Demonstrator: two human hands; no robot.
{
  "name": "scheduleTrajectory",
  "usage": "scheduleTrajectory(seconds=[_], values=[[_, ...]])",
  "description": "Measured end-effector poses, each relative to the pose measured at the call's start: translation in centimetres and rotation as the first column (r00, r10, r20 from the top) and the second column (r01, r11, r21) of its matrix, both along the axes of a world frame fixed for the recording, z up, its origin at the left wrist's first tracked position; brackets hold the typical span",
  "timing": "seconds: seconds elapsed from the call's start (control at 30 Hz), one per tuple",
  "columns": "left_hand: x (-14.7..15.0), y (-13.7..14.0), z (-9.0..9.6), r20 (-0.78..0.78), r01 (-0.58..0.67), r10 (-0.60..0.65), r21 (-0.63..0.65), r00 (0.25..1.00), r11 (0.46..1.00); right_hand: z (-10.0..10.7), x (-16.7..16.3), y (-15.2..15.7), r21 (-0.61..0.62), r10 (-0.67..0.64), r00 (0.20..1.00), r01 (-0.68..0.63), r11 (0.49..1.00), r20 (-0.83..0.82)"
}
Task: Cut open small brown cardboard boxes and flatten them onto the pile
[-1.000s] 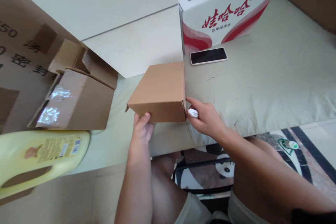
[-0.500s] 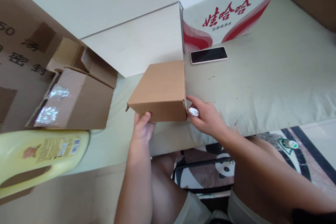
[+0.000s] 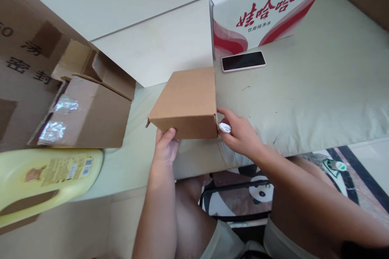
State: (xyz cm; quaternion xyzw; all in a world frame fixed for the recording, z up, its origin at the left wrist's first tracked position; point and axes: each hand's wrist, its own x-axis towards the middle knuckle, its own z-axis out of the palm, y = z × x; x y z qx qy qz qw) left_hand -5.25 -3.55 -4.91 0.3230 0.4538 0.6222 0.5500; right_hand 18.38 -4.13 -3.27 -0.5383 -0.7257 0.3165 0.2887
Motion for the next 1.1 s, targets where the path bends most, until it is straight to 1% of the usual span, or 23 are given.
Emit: scheduleTrajectory(seconds=[0.17,0.3,0.47,0.67,0.9,1.1], values=[[0.45,0.0,0.2,-0.002,0.001,-0.001,0.023,1.0,1.0,-0.03,0.09,-0.07,-0.039,0.022,1.0,-0.022,0.999,0.017],[0.73,-0.1,0.42,-0.034,0.036,-0.035,0.022,0.999,0.999,-0.21,0.29,-0.2,-0.032,0.026,0.999,-0.025,0.999,0.021],[0.49,-0.14,0.17,-0.052,0.045,-0.044,0.006,0.998,0.999,-0.42,0.46,-0.27,-0.025,0.038,0.999,-0.038,0.999,0.03],[0.56,0.11,0.04,-0.056,-0.01,0.012,0.028,0.998,1.0,-0.41,0.32,-0.07,-0.012,0.04,0.999,-0.04,0.999,0.015],[0.73,0.1,0.33,-0.034,-0.016,0.016,0.002,0.999,1.0,-0.07,0.4,-0.09,-0.057,0.031,0.999,-0.03,0.998,0.03],[0.78,0.22,0.35,-0.021,-0.038,0.038,-0.003,0.999,0.999,-0.42,0.45,0.01,-0.045,0.034,0.999,-0.033,0.998,0.007]])
